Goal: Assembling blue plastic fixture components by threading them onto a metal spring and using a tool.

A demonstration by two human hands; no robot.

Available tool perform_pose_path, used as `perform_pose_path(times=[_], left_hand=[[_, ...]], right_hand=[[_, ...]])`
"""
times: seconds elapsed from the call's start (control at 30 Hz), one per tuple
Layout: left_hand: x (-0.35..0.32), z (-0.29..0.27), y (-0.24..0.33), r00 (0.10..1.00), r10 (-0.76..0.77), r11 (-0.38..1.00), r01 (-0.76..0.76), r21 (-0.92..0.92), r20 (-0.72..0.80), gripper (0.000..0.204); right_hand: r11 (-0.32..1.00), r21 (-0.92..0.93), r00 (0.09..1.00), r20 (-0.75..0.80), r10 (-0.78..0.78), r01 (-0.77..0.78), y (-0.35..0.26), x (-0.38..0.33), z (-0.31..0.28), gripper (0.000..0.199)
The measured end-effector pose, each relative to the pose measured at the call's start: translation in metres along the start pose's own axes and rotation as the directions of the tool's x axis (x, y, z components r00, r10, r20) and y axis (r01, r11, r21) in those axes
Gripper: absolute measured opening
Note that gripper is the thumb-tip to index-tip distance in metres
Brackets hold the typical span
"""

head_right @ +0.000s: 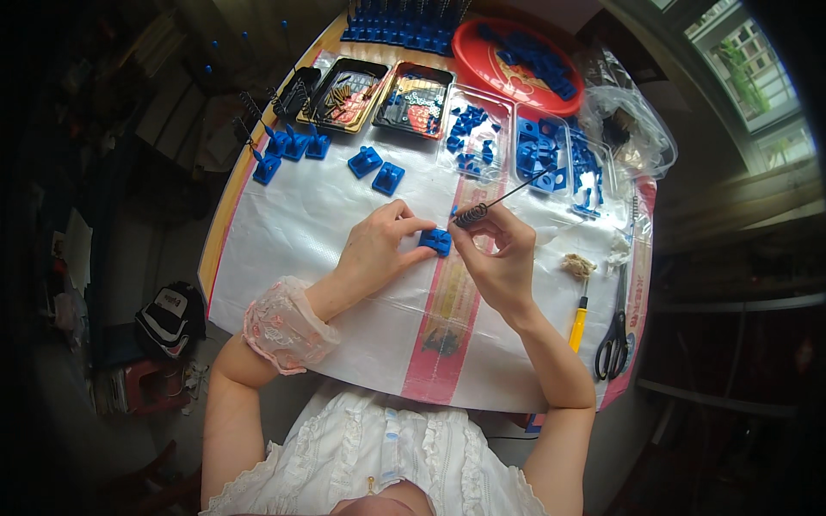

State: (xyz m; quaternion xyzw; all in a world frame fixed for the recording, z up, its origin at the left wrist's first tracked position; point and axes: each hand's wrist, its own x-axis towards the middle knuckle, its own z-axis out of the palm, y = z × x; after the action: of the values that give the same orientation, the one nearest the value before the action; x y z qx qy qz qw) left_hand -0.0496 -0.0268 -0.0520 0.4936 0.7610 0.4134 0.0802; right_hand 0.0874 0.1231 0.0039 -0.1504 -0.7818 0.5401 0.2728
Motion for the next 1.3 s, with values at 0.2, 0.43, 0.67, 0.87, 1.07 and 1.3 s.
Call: perform_pose_path(times=[0.2,0.43,0.67,0.87,1.07,1.3], left_hand=[[0.000,0.001,-0.001,1.000,0.004,1.000,-0.004,0.001,-0.003,0.034],[0.000,0.000,0.000,1.000,-0.002,1.000,0.002,0.003,0.002,0.034],[0.000,0.001,0.000,1.000,0.002,1.000,-0.002,0.006,-0.007,0.034],[0.000,0.002,-0.001,1.000,0.002,1.000,-0.002,0.011,-0.001,0.034],[0.000,0.001,0.000,1.000,-0.010,1.000,0.010,-0.003,0.001,0.034],[0.000,0.001,0.000,1.000,-0.004,1.000,0.004,0.004,-0.001,0.034]], right_hand=[[0.999,-0.026,1.000,0.008,-0.025,0.025,0.001,-0.001,0.001,0.015],[0.996,-0.061,0.998,0.015,-0.057,0.058,0.003,0.000,0.001,0.015],[0.995,-0.085,0.997,0.062,-0.045,0.050,0.008,0.000,0.000,0.017],[0.993,-0.108,0.996,0.076,-0.044,0.052,0.008,0.000,0.001,0.017],[0.995,-0.098,0.996,0.084,-0.023,0.031,0.008,0.001,0.001,0.016],[0.993,-0.109,0.995,0.090,-0.036,0.046,0.010,0.001,0.000,0.017]])
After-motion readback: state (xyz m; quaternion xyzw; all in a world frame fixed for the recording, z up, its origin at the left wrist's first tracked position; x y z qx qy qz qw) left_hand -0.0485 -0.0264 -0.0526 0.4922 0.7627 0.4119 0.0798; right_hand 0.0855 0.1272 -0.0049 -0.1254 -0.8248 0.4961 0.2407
